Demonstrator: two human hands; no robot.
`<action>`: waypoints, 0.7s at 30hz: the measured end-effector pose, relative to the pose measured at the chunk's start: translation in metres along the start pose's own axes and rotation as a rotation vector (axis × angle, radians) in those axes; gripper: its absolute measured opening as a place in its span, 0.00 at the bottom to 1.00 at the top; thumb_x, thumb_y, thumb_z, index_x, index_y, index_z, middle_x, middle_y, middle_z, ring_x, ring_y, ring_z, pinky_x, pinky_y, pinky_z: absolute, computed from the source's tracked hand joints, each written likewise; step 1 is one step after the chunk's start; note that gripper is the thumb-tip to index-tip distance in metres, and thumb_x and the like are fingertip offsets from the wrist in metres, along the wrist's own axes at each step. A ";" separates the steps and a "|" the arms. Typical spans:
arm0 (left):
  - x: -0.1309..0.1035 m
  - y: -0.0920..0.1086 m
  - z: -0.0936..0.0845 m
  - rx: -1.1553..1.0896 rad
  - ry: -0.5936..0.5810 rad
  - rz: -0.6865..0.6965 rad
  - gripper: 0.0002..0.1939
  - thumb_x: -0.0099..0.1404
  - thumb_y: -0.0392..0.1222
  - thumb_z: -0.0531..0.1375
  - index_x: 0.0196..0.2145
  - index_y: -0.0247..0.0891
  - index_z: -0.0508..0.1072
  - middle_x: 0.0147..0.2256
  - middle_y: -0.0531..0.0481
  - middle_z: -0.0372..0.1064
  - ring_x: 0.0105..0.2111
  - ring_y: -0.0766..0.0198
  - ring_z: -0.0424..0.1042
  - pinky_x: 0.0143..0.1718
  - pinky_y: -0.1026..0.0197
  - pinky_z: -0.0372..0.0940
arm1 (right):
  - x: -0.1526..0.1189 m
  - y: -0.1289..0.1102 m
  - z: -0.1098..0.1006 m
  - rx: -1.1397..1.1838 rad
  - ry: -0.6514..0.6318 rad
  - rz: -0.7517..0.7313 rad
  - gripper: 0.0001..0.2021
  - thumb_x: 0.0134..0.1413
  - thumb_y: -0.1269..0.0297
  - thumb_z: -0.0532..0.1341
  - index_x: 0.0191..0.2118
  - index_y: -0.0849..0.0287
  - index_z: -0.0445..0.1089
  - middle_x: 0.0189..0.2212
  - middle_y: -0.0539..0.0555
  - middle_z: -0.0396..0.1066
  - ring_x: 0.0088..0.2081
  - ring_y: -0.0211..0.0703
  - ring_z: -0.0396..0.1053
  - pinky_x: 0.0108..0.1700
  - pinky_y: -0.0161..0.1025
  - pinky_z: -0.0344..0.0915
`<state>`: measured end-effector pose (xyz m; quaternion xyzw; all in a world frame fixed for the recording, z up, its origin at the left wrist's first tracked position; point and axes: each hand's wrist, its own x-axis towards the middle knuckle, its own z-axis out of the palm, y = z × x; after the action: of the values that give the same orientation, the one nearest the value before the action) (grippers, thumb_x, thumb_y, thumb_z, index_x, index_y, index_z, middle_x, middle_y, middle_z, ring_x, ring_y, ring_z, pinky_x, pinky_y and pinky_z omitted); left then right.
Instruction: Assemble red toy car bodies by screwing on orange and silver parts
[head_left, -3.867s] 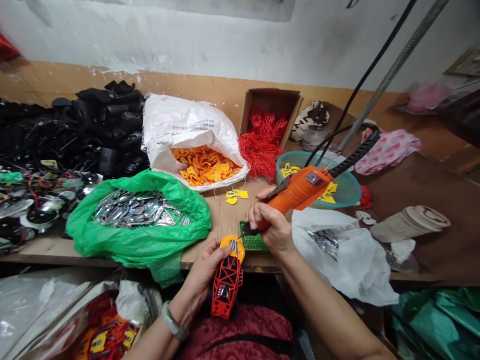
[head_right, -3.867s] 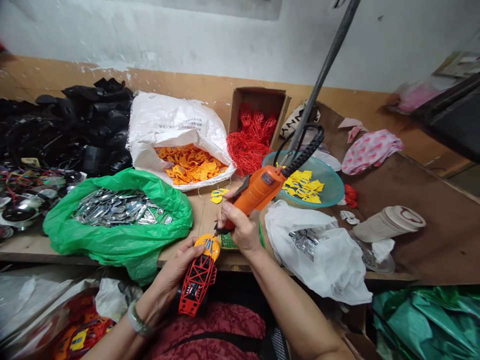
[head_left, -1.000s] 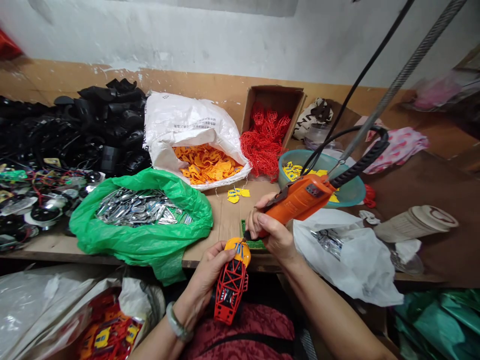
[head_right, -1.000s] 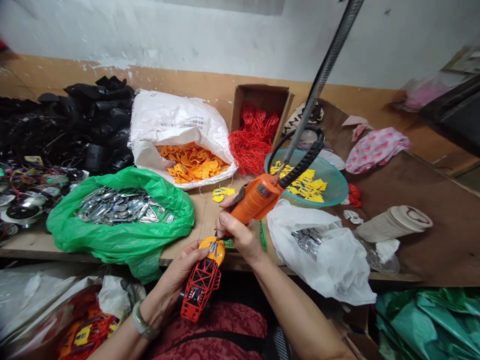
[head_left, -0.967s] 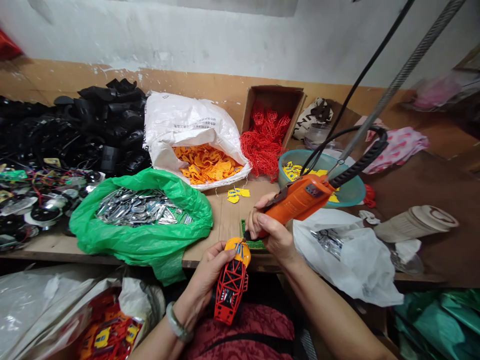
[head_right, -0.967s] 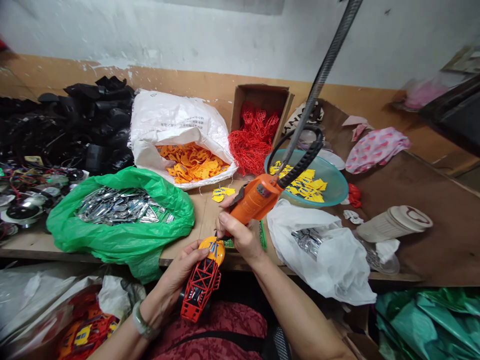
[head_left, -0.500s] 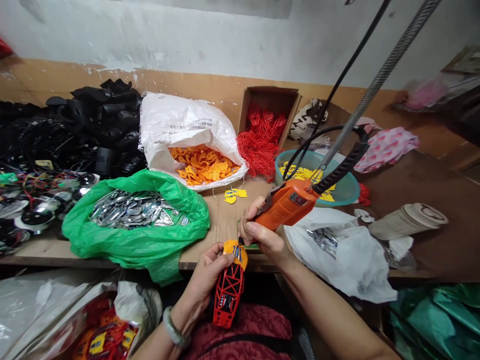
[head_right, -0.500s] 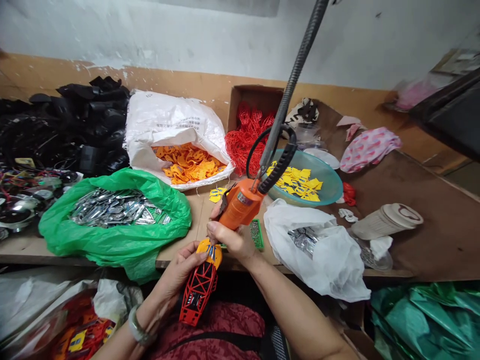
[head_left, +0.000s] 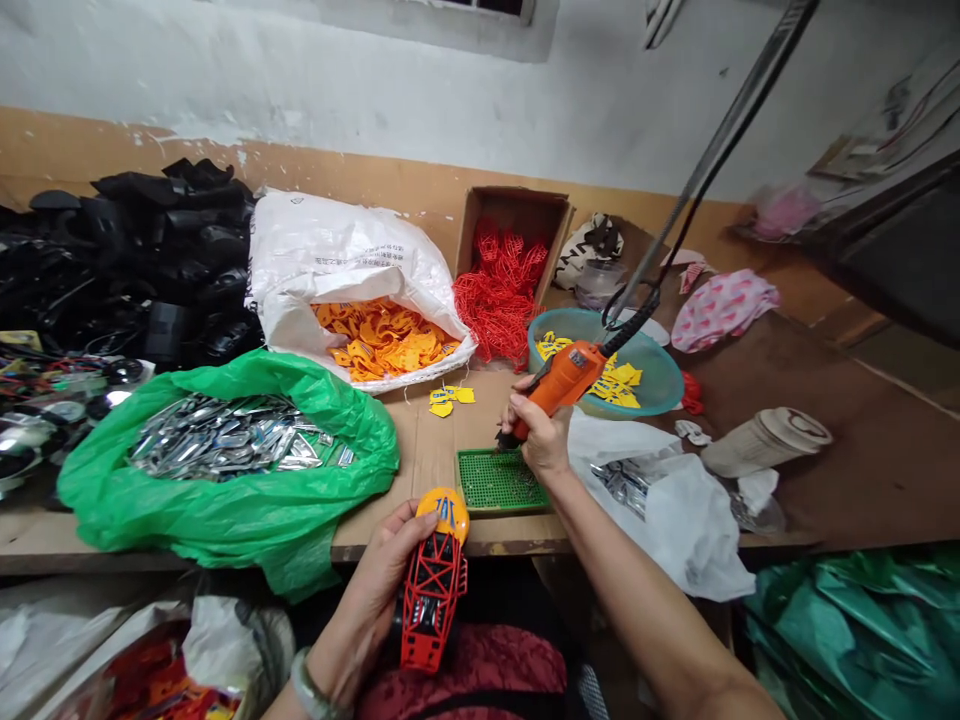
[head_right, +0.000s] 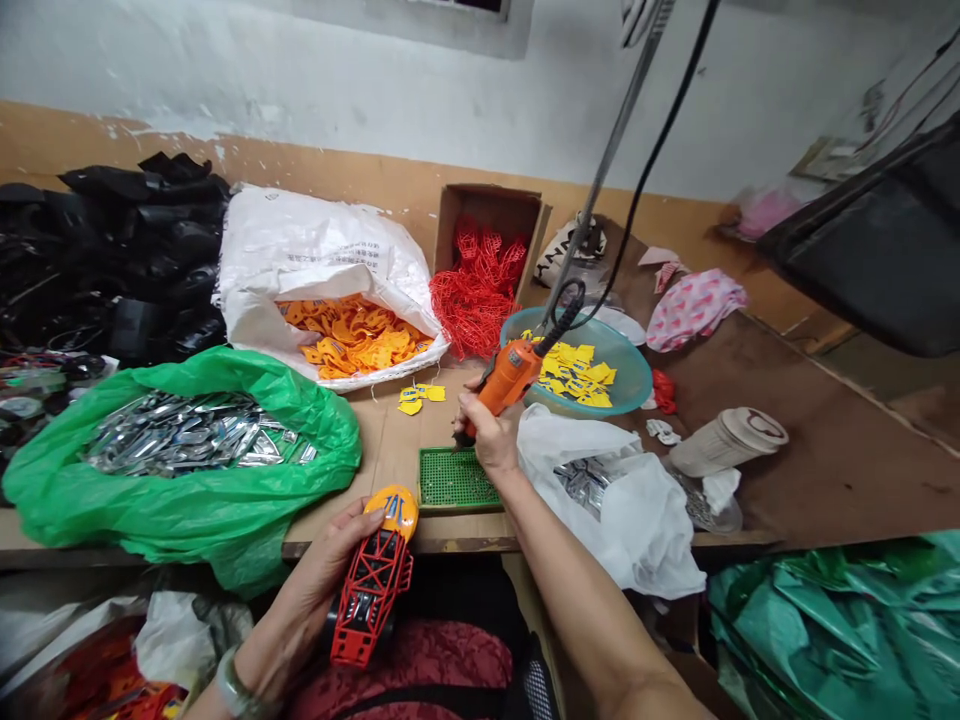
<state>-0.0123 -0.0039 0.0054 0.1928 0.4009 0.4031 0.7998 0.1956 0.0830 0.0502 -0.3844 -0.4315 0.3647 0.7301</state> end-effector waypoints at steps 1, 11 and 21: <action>0.000 0.000 0.001 0.002 -0.003 -0.002 0.25 0.49 0.45 0.76 0.42 0.34 0.74 0.29 0.47 0.80 0.21 0.66 0.75 0.25 0.65 0.72 | 0.001 0.004 -0.002 -0.008 0.003 0.000 0.11 0.50 0.63 0.67 0.39 0.57 0.66 0.16 0.40 0.65 0.15 0.35 0.63 0.19 0.34 0.65; 0.003 0.000 0.001 0.033 0.017 0.007 0.26 0.49 0.46 0.76 0.42 0.33 0.74 0.28 0.46 0.79 0.21 0.65 0.75 0.24 0.65 0.71 | 0.004 0.022 -0.006 -0.054 0.015 0.002 0.11 0.50 0.62 0.66 0.38 0.56 0.66 0.15 0.40 0.65 0.14 0.34 0.64 0.19 0.33 0.65; 0.004 -0.001 0.002 0.029 0.043 -0.006 0.23 0.50 0.43 0.75 0.41 0.32 0.75 0.27 0.46 0.79 0.21 0.65 0.74 0.24 0.64 0.72 | 0.005 0.027 -0.008 -0.092 0.008 0.005 0.11 0.49 0.61 0.66 0.38 0.56 0.66 0.15 0.40 0.64 0.14 0.35 0.64 0.18 0.32 0.65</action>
<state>-0.0091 -0.0017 0.0038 0.1942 0.4243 0.3989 0.7894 0.1991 0.0971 0.0251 -0.4202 -0.4440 0.3445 0.7124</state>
